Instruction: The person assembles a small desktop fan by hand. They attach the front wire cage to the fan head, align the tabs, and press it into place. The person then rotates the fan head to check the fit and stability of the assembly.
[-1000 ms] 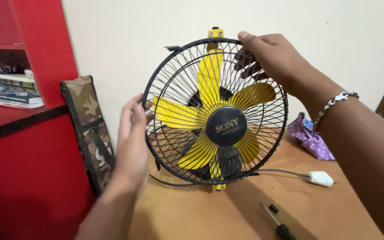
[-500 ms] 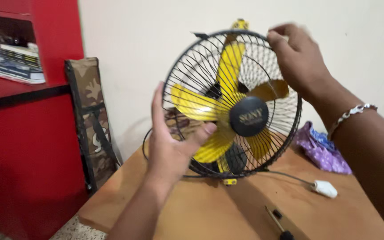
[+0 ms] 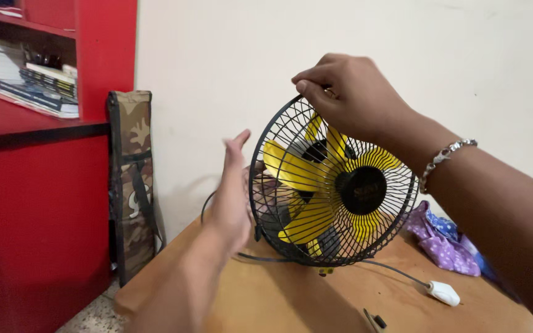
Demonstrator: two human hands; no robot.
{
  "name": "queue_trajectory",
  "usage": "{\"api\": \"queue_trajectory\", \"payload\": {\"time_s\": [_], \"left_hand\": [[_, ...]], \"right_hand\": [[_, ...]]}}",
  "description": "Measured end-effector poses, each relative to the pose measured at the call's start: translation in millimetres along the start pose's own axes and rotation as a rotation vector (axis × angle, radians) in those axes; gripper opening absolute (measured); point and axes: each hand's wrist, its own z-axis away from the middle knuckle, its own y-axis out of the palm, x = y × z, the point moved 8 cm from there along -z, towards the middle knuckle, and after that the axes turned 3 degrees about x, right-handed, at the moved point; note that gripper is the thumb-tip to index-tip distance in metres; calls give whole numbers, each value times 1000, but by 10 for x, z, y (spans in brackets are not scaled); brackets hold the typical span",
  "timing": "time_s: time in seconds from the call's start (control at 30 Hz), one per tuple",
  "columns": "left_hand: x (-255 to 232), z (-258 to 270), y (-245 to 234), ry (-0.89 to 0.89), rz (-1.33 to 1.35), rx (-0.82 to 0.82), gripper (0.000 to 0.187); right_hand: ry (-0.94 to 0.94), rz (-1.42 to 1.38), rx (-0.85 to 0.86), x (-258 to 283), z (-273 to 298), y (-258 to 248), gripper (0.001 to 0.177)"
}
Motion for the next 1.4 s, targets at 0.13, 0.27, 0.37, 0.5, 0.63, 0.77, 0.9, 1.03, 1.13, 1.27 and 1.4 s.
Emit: {"api": "queue_trajectory", "payload": {"time_s": [0.13, 0.27, 0.37, 0.5, 0.63, 0.77, 0.9, 1.03, 1.13, 1.27, 1.4], "left_hand": [[81, -196, 162, -263, -108, 220, 78], [83, -221, 198, -265, -59, 160, 59], [85, -188, 304, -239, 76, 197, 53], [85, -189, 226, -219, 7, 62, 52], [30, -213, 164, 54, -300, -60, 56], [28, -239, 84, 124, -382, -105, 57], [0, -264, 20, 133, -494, -170, 61], [5, -274, 47, 138, -461, -147, 58], [24, -287, 67, 105, -413, -139, 56], [26, -301, 109, 76, -383, -147, 56], [22, -312, 107, 60, -320, -116, 55]], "right_hand": [[107, -94, -131, -194, 138, 4, 18], [124, -155, -186, -258, 216, -18, 14], [58, -140, -182, -270, 246, -31, 11], [9, -164, -135, -272, 285, -6, 11], [-108, -166, -105, -230, 383, -9, 19], [-160, -128, -98, -170, 380, -5, 18], [-169, -80, -83, -103, 367, 1, 24], [-195, -40, -75, -70, 373, 2, 27], [-205, -20, -84, -90, 374, 10, 25], [-196, -23, -74, -127, 352, 35, 24], [-126, -62, -14, -222, 323, 64, 27]]}}
